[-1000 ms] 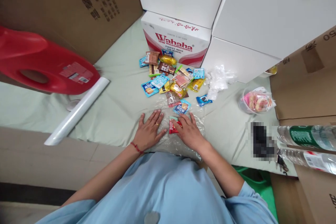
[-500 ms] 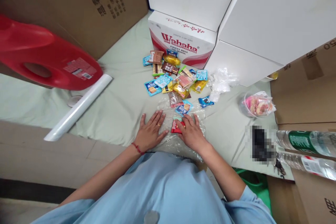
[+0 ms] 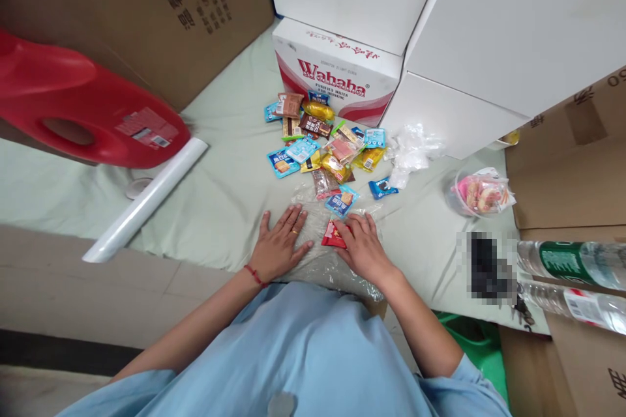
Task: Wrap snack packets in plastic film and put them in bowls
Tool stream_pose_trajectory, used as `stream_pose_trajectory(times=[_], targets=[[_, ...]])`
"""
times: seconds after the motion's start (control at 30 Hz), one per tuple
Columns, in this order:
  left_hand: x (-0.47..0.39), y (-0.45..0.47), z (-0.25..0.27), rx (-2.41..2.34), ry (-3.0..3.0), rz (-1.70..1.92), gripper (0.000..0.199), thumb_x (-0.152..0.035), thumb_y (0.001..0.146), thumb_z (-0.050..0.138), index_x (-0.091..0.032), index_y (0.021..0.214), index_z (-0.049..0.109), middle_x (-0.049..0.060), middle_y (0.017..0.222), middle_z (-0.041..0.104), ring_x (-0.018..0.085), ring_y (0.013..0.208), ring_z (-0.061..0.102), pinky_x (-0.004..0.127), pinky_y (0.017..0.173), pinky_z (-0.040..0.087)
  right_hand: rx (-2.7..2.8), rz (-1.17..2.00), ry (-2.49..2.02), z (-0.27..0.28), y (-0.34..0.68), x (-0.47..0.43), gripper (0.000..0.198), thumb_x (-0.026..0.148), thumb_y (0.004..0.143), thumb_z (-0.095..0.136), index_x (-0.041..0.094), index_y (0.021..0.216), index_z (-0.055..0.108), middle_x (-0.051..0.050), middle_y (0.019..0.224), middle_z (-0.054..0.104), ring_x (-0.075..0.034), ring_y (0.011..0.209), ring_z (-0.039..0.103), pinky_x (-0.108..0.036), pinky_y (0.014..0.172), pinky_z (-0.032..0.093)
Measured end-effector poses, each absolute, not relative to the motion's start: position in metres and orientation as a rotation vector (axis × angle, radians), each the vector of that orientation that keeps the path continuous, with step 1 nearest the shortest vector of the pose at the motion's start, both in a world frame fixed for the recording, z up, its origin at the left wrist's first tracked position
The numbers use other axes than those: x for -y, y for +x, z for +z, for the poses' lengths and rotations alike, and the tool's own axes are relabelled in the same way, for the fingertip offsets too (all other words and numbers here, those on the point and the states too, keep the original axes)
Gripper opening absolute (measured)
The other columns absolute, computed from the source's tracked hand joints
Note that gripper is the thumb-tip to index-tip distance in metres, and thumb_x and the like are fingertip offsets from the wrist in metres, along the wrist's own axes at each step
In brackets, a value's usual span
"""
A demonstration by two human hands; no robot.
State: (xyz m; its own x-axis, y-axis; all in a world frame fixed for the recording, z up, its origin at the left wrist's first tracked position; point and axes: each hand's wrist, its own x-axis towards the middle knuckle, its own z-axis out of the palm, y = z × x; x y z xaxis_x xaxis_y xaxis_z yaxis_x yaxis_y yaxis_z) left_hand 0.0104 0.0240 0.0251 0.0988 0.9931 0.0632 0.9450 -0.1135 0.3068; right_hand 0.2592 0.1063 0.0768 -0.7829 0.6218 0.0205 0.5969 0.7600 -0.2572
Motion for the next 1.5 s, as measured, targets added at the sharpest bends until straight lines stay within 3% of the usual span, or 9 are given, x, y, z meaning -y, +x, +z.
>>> stream_pose_trajectory(times=[0.1,0.27,0.67,0.87,0.97,1.13,1.27,1.37,1.5], targets=[[-0.024,0.011,0.026,-1.952,2.177,0.377,0.072,-0.053,0.101,0.044,-0.022,0.164,0.026,0.015,0.168,0.030,0.033,0.155,0.032,0.068,0.125,-0.001,2.805,0.355,-0.980,0.089,0.258,-0.108,0.066,0.035,0.099,0.059,0.020,0.159,0.037,-0.017,0.132,0.059,-0.034,0.140,0.042,-0.065,0.122,0.024],[-0.025,0.010,0.028,-1.953,2.187,0.341,0.070,-0.050,0.102,0.041,-0.020,0.163,0.028,0.016,0.168,0.029,0.032,0.155,0.032,0.068,0.125,-0.002,2.868,0.311,-0.900,0.082,0.240,-0.102,0.059,0.032,0.097,0.063,0.019,0.153,0.047,-0.017,0.134,0.060,-0.034,0.143,0.039,-0.064,0.125,0.017],[-0.021,0.007,0.025,-1.991,2.189,0.351,0.068,-0.047,0.104,0.037,-0.020,0.165,0.023,0.017,0.166,0.034,0.031,0.154,0.036,0.065,0.126,0.000,2.893,0.321,-0.918,0.052,0.241,-0.101,0.063,0.030,0.093,0.069,0.019,0.152,0.049,-0.017,0.136,0.059,-0.033,0.142,0.041,-0.064,0.125,0.018],[-0.020,-0.004,0.025,-1.936,2.185,0.395,0.067,-0.047,0.103,0.042,-0.022,0.164,0.026,0.016,0.168,0.030,0.031,0.155,0.034,0.065,0.126,0.012,2.863,0.412,-0.945,0.054,0.244,-0.097,0.069,0.038,0.093,0.070,0.022,0.155,0.044,-0.017,0.148,0.053,-0.034,0.148,0.035,-0.067,0.124,0.018],[-0.014,-0.015,0.026,-1.914,2.215,0.504,0.058,-0.039,0.102,0.046,-0.027,0.158,0.040,0.012,0.168,0.033,0.030,0.158,0.027,0.060,0.126,0.020,2.743,0.485,-0.904,0.065,0.259,-0.092,0.068,0.042,0.098,0.062,0.020,0.158,0.038,-0.019,0.157,0.043,-0.034,0.150,0.032,-0.066,0.123,0.023],[0.003,-0.035,0.043,-1.678,2.345,0.686,0.057,-0.013,0.093,0.045,-0.033,0.145,0.055,0.004,0.151,0.059,0.023,0.156,0.033,0.055,0.129,0.020,2.573,0.820,-0.760,0.087,0.306,-0.076,0.047,0.034,0.099,0.060,0.021,0.143,0.051,-0.016,0.135,0.059,-0.029,0.129,0.054,-0.051,0.107,0.050],[0.020,-0.044,0.052,-1.334,2.376,0.479,0.063,-0.014,0.085,0.050,-0.028,0.146,0.055,0.007,0.152,0.058,0.024,0.153,0.037,0.056,0.130,0.019,2.681,0.901,-0.737,0.082,0.335,-0.054,0.047,0.034,0.095,0.068,0.019,0.137,0.055,-0.018,0.136,0.057,-0.031,0.132,0.052,-0.053,0.107,0.051],[0.028,-0.046,0.048,-1.296,2.344,0.331,0.048,-0.019,0.089,0.054,-0.026,0.136,0.063,0.010,0.159,0.050,0.027,0.153,0.037,0.056,0.129,0.019,2.711,0.808,-0.816,0.066,0.341,-0.042,0.033,0.025,0.097,0.064,0.019,0.129,0.061,-0.017,0.135,0.060,-0.031,0.134,0.051,-0.054,0.108,0.050],[0.018,-0.051,0.045,-1.332,2.255,0.390,0.029,-0.022,0.099,0.046,-0.027,0.108,0.073,0.008,0.142,0.066,0.021,0.142,0.053,0.050,0.126,0.029,2.641,0.855,-0.797,0.062,0.338,-0.050,0.016,0.022,0.101,0.055,0.022,0.107,0.070,-0.011,0.117,0.069,-0.026,0.121,0.060,-0.047,0.102,0.055]])
